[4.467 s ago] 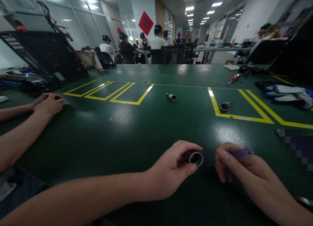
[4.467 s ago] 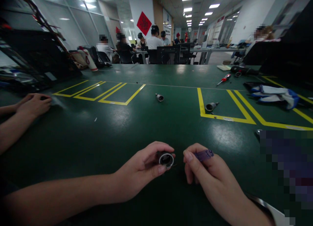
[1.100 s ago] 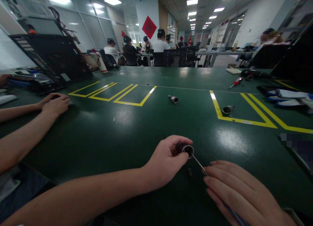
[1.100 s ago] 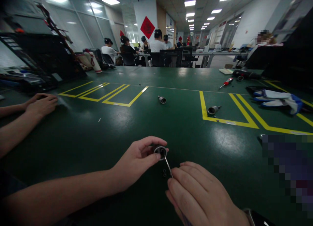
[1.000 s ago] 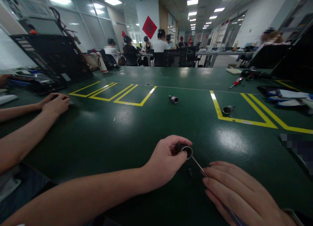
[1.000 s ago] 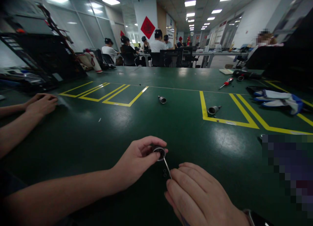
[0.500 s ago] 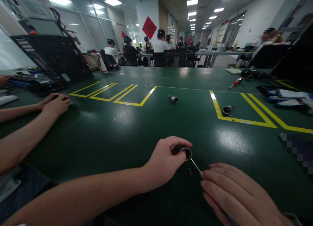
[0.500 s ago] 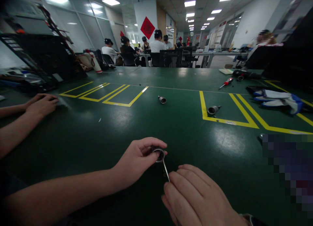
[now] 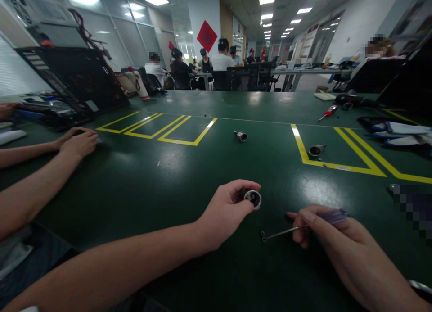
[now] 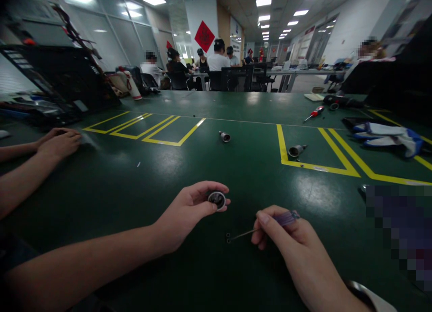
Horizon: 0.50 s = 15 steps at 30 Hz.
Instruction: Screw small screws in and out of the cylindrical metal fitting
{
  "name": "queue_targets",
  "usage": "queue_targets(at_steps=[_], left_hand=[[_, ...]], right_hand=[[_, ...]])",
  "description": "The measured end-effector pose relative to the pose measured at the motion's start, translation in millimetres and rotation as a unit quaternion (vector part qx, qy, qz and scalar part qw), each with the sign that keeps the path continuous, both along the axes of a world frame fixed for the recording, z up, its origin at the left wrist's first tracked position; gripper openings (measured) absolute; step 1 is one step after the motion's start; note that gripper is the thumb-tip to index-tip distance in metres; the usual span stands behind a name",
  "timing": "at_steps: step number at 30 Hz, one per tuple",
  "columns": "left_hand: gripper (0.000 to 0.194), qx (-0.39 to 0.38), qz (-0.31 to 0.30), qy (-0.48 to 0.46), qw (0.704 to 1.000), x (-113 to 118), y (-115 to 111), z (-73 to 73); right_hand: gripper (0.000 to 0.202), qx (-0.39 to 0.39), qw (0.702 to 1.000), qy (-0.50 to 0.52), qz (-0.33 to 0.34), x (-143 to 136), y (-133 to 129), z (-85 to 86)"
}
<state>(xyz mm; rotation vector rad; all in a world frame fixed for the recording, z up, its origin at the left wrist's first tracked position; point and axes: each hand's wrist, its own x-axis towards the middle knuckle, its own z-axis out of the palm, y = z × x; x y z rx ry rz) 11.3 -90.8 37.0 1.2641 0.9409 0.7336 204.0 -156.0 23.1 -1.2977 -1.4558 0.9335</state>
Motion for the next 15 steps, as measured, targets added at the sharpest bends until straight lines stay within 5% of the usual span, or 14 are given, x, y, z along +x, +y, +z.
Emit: queue_targets(at_steps=[8,15], left_hand=[[0.026,-0.023,0.027,-0.019,0.999,2,-3,6.0],[0.028,-0.023,0.003,-0.008,1.0,1,-1,1.7]], right_hand=[[0.029,0.074,0.988,-0.139,0.008,-2,-5,9.5],[0.014,0.278,0.91,-0.291,0.099,-10,-18,20.8]])
